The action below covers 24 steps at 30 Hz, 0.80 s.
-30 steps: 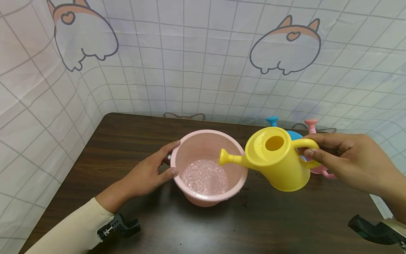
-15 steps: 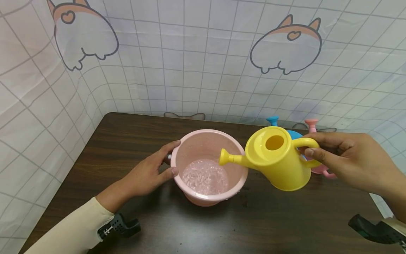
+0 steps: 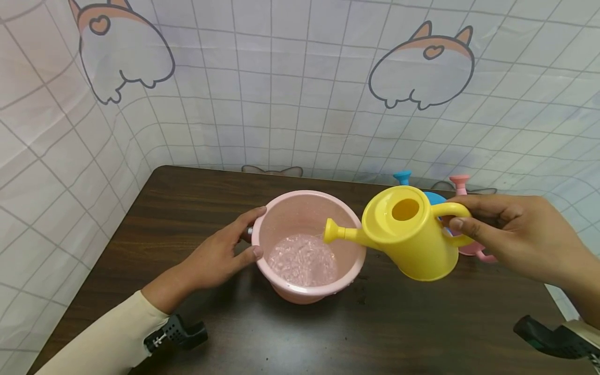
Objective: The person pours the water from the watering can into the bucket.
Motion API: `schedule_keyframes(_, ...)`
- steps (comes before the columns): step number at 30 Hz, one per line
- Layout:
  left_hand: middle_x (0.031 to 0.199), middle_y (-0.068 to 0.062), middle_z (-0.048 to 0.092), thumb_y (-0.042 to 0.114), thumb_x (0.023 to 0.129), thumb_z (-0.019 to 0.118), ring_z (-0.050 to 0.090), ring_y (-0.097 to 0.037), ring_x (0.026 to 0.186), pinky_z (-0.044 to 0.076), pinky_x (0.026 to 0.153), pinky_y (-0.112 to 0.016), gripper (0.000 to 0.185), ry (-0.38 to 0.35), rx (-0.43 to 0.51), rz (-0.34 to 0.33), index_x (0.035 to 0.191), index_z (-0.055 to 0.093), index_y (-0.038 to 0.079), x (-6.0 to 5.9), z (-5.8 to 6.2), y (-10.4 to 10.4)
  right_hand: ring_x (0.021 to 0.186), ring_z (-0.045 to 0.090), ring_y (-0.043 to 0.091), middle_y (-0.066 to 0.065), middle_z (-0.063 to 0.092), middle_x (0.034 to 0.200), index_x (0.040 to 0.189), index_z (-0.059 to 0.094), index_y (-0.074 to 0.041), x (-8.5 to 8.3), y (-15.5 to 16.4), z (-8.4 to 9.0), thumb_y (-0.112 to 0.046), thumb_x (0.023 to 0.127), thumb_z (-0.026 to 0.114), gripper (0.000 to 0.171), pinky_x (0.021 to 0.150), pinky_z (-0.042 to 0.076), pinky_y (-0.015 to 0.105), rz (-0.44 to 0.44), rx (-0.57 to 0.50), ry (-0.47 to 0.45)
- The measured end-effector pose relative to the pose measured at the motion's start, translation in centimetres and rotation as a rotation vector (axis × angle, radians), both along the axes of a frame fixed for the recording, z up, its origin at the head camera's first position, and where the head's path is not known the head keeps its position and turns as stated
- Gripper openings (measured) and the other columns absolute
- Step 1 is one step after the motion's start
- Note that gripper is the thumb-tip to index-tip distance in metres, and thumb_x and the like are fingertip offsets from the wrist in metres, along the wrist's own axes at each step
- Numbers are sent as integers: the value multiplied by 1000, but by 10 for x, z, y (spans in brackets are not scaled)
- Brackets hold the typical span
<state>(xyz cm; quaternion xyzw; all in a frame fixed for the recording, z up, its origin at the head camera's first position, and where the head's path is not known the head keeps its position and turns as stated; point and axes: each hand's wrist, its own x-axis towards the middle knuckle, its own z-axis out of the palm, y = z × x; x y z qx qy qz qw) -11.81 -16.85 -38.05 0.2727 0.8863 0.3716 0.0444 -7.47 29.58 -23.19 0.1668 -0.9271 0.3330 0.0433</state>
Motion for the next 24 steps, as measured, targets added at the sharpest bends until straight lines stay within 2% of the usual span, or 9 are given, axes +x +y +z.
schedule_keyframes(6,146,-6,53,48,101,61,63,-20,115,51,85,-49,74,5,0,-1,163,21,36,0,0,-1,68,73,8,-11,77,93,120,75,-16,0,0,0,-9,95,75,27,50,53,26,-26,35,4)
schedule_keyframes(12,144,-5,54,49,101,60,63,-20,114,51,84,-48,74,8,6,-6,163,21,36,0,-1,-1,62,73,10,-14,76,91,122,75,-16,1,-1,0,-8,95,74,28,48,52,27,-15,16,-4)
schedule_keyframes(19,142,-5,55,50,101,60,63,-19,114,51,83,-47,73,10,3,-5,163,21,36,-1,-2,-2,62,73,11,-15,76,91,123,74,-19,1,-1,0,-11,96,74,29,48,53,28,-36,27,-22)
schedule_keyframes(24,143,-5,55,50,101,60,63,-19,114,51,83,-48,73,8,2,-4,163,21,36,-1,-2,-1,63,73,11,-15,76,92,122,75,-16,0,-1,0,-8,95,74,28,48,53,27,-26,9,-18)
